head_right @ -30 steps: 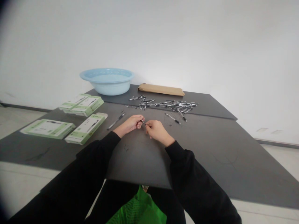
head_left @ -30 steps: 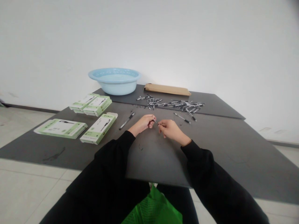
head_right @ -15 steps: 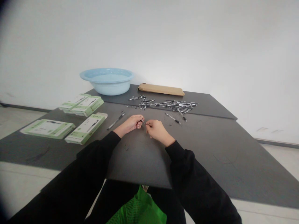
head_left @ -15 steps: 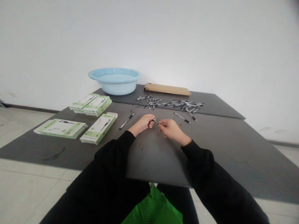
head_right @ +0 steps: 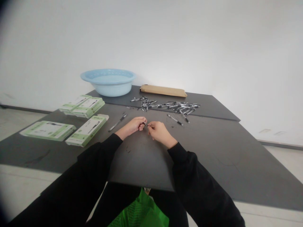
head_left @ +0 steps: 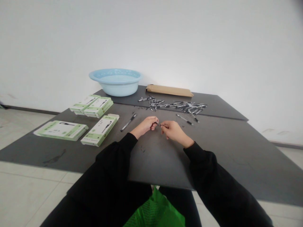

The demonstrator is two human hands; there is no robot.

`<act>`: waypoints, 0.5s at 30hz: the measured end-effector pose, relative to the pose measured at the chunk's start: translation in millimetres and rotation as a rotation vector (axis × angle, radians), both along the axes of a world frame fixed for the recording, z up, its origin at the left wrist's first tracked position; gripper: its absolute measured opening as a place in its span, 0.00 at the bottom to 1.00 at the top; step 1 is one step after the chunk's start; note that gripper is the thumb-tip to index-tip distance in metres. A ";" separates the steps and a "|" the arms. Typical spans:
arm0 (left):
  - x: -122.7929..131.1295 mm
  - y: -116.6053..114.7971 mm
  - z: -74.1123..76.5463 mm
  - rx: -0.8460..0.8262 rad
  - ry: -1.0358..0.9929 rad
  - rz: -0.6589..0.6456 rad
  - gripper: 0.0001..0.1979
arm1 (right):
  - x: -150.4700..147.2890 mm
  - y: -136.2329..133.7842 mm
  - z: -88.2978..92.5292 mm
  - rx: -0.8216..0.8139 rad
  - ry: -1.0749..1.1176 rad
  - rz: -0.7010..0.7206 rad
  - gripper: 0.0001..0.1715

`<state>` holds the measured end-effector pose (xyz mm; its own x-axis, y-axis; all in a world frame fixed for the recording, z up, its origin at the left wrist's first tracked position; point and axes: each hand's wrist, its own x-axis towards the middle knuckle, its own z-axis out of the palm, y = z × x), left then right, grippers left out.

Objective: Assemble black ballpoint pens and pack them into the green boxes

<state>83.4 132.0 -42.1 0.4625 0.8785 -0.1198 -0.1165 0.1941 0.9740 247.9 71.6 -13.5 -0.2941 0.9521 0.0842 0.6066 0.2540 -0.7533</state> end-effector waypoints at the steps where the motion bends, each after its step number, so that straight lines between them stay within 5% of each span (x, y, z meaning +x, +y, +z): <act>1: 0.1 -0.8 0.2 0.010 0.004 0.001 0.08 | 0.0 0.1 -0.1 0.000 -0.004 -0.002 0.11; 9: 1.2 1.1 -4.6 0.186 -0.005 0.048 0.10 | 0.2 1.8 0.9 0.157 -0.080 -0.059 0.12; 15: 3.5 6.0 -10.3 0.109 -0.104 0.021 0.10 | 0.9 2.3 2.4 0.173 -0.080 -0.072 0.13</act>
